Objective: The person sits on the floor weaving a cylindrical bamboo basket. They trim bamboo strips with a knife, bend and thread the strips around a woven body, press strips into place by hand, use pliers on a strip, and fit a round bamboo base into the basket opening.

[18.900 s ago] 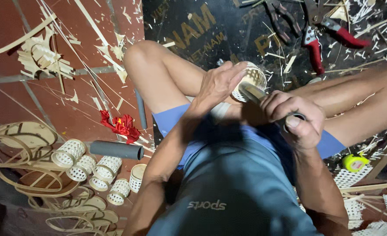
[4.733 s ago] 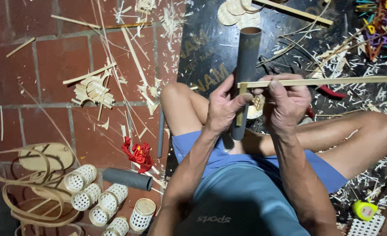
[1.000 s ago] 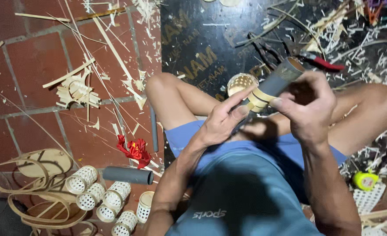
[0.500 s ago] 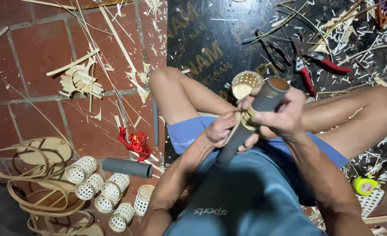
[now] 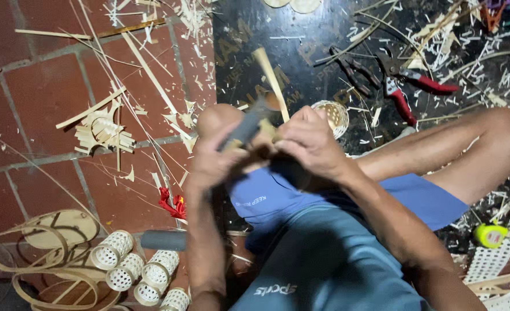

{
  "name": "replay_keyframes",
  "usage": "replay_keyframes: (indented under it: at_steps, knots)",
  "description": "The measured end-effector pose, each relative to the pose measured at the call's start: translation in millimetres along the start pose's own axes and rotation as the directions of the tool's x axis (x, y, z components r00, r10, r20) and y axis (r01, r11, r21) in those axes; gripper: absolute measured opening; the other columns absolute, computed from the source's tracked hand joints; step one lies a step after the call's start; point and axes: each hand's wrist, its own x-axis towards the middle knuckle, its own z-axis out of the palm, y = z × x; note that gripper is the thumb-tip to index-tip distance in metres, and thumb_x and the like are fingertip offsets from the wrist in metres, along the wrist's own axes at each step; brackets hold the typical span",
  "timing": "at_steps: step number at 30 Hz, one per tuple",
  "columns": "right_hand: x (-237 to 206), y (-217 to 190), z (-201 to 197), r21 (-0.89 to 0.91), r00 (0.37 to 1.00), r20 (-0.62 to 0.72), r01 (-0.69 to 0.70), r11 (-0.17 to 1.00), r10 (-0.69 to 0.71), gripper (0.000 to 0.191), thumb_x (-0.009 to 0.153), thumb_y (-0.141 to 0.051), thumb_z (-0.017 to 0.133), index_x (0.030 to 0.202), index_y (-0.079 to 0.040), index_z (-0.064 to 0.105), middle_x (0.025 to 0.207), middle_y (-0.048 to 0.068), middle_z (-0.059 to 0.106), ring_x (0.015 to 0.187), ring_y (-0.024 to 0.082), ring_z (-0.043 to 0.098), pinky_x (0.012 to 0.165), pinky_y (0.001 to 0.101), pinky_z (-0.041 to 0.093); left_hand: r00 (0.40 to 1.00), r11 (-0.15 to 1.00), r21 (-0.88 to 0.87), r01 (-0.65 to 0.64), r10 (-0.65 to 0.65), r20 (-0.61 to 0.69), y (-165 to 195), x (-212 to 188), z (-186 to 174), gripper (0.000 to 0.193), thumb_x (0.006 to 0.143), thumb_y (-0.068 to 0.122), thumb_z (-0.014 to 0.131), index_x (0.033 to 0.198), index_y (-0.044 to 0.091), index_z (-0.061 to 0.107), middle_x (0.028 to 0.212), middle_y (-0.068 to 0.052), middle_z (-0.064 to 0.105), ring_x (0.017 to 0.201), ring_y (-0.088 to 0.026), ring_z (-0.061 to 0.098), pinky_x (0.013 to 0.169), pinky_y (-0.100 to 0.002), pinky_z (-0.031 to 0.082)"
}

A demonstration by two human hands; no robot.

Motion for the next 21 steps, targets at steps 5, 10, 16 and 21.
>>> replay_keyframes:
  at_steps: [5, 10, 16, 21]
  knots:
    - [-1.6, 18.0, -3.4, 0.092, 0.999, -0.014, 0.049, 0.995, -0.048, 0.008, 0.091, -0.010, 0.073, 0.094, -0.005, 0.068, 0.088, 0.007, 0.063, 0.084, 0.024, 0.061, 0.078, 0.0389, 0.039, 0.791, 0.855, 0.074, 0.514, -0.438, -0.427, -80.4, 30.4, -74.4, 0.031, 0.106, 0.028, 0.064, 0.126, 0.004, 0.065, 0.097, -0.014, 0.068, 0.085, -0.025, 0.065, 0.077, -0.043, 0.053]
    - [-17.1, 23.9, 9.1, 0.244, 0.982, -0.103, -0.131, 0.961, 0.160, 0.019, 0.093, -0.007, 0.070, 0.110, 0.003, 0.068, 0.091, 0.009, 0.069, 0.084, 0.019, 0.069, 0.075, 0.0317, 0.053, 0.677, 0.676, 0.292, 0.676, -0.415, -0.607, -160.7, 56.4, -63.8, 0.047, 0.100, 0.037, 0.065, 0.136, 0.007, 0.060, 0.103, -0.019, 0.068, 0.093, -0.035, 0.067, 0.080, -0.050, 0.051]
    - [-38.8, 40.7, 1.5, 0.781, 0.909, -0.106, -0.175, 0.600, 0.403, 0.010, 0.103, -0.003, 0.058, 0.107, 0.002, 0.065, 0.104, 0.011, 0.072, 0.096, 0.016, 0.070, 0.084, 0.0301, 0.058, 0.803, 0.508, 0.698, 0.504, 0.024, -0.596, -116.1, 65.6, -43.9, 0.051, 0.089, 0.037, 0.074, 0.125, 0.002, 0.066, 0.107, -0.022, 0.067, 0.102, -0.039, 0.063, 0.087, -0.059, 0.050]
    - [-46.8, 46.1, 12.6, 0.443, 0.956, -0.111, -0.198, 0.875, 0.273, 0.014, 0.101, -0.004, 0.060, 0.104, 0.002, 0.071, 0.099, 0.011, 0.074, 0.089, 0.019, 0.071, 0.080, 0.0316, 0.056, 0.934, 0.997, -0.031, 0.065, -0.072, -0.350, 21.8, 49.7, 31.3, 0.014, 0.097, 0.000, 0.057, 0.108, 0.001, 0.067, 0.118, -0.011, 0.070, 0.110, -0.023, 0.067, 0.093, -0.033, 0.055]
